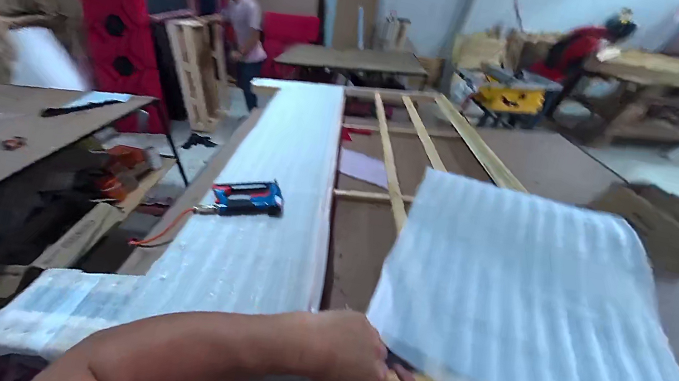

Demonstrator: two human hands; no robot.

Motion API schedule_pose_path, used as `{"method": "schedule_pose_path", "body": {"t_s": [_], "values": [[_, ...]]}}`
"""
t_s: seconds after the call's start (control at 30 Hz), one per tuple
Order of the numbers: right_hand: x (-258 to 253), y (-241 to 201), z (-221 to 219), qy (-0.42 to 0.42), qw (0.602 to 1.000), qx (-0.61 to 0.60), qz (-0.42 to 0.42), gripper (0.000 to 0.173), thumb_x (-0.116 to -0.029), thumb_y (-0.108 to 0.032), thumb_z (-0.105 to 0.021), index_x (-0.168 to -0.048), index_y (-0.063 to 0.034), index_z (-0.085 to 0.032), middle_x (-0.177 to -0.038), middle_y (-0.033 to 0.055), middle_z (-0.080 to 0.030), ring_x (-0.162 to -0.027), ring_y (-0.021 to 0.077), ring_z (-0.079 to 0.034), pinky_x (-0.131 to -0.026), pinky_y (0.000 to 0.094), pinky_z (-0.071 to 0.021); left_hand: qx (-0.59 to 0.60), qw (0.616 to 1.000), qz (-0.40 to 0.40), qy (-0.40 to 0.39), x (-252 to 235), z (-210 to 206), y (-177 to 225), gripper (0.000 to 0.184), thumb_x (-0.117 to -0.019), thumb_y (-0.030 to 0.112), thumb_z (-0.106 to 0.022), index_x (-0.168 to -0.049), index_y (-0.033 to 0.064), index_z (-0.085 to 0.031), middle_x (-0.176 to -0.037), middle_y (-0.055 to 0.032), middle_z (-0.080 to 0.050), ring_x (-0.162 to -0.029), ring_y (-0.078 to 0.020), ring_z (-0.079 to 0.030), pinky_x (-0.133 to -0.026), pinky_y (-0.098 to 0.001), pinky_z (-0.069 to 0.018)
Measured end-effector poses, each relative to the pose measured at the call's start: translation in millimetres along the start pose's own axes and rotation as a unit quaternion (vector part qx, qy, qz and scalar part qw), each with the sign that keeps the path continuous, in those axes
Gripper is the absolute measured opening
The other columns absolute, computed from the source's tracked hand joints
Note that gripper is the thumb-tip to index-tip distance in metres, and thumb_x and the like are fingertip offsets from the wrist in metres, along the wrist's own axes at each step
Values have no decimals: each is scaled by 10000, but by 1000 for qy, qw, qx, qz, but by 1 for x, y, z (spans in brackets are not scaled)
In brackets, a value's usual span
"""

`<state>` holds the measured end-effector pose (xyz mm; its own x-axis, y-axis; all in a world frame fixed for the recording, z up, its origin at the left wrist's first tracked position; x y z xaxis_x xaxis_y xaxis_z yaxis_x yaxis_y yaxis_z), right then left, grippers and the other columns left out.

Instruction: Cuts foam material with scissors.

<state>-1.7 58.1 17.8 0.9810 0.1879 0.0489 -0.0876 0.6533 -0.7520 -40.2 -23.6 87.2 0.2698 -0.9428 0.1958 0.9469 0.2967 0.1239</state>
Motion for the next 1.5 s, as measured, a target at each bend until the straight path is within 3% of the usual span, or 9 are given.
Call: {"method": "schedule_pose_path", "body": {"t_s": [0.1, 0.2, 0.3, 0.4, 0.53, 0.73, 0.9, 1.1, 1.5], "values": [[23, 29, -9, -43, 996, -2, -74, 632, -905, -213, -695, -1508, -163, -513, -1075, 51, -765, -923, 221, -746, -843, 500, -608, 6, 990, -14, 143, -2, 5, -5, 171, -949, 208, -682, -1078, 108, -730, -1062, -70, -716, -1048, -242, -678, -949, -467, -528], [66, 89, -2, -11, 980, -119, -159, 625, -876, -209, -747, -1464, -118, -556, -959, 31, -764, -799, 166, -728, -765, 419, -621, 134, 915, 213, 315, 18, 0, -82, 371, -970, 309, -694, -1272, 94, -706, -1310, -68, -676, -1259, -187, -612, -1115, -421, -480], [123, 136, -1, 32, 924, -298, -238, 585, -884, -221, -794, -1396, -46, -573, -953, 95, -758, -765, 230, -744, -708, 438, -650, 461, 713, 446, 283, 19, -84, -158, 662, -974, 451, -685, -1446, 22, -509, -1320, -184, -632, -1173, -313, -651, -996, -538, -543], [157, 148, -7, 25, 884, -398, -246, 560, -915, -293, -773, -1346, 1, -568, -891, 102, -723, -726, 220, -711, -663, 398, -629, 668, 548, 462, 199, -17, -163, -158, 754, -948, 519, -694, -1457, 6, -476, -1313, -232, -633, -1173, -360, -655, -976, -551, -557], [157, 142, -22, -24, 862, -454, -224, 624, -955, -409, -714, -1371, 9, -510, -952, 132, -712, -790, 244, -710, -723, 409, -626, 776, 389, 428, 252, -24, -174, -119, 599, -991, 448, -650, -1393, 19, -539, -1225, -191, -692, -1069, -320, -706, -911, -502, -591], [133, 124, -35, -46, 847, -495, -191, 707, -930, -500, -717, -1376, 0, -489, -967, 119, -706, -812, 220, -705, -742, 380, -618, 812, 359, 410, 210, -49, -172, -90, 604, -990, 378, -669, -1433, 9, -490, -1198, -218, -695, -1058, -321, -713, -927, -468, -592], [113, 118, -46, -91, 836, -497, -213, 655, -945, -447, -717, -1377, -11, -487, -982, 127, -704, -828, 233, -709, -759, 386, -619, 802, 272, 428, 315, -66, -179, -103, 377, -953, 189, -712, -1265, 8, -603, -1025, -178, -711, -787, -239, -712, -709, -369, -612], [67, 106, -44, -65, 831, -512, -208, 624, -984, -436, -664, -1411, -30, -460, -1033, 146, -698, -878, 275, -717, -799, 427, -628, 798, 202, 386, 417, -64, -166, -96, 277, -977, 138, -641, -1205, -17, -610, -1028, -199, -713, -817, -265, -723, -743, -408, -621], [11, 107, -20, 8, 834, -492, -249, 548, -993, -430, -657, -1330, -20, -521, -933, 117, -686, -779, 239, -711, -710, 386, -639, 802, 175, 392, 416, -82, -161, -89, 372, -972, 114, -677, -1299, -26, -567, -1121, -235, -704, -924, -334, -739, -813, -482, -632]]}}
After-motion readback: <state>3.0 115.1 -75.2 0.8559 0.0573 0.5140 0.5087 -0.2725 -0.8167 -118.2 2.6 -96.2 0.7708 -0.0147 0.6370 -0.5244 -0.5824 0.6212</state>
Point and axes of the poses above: each hand's wrist, its own x-axis away from the middle knuckle, its own z-axis out of the back of the hand, y = z × x, the point moved 10 cm from there along -x, towards the middle knuckle
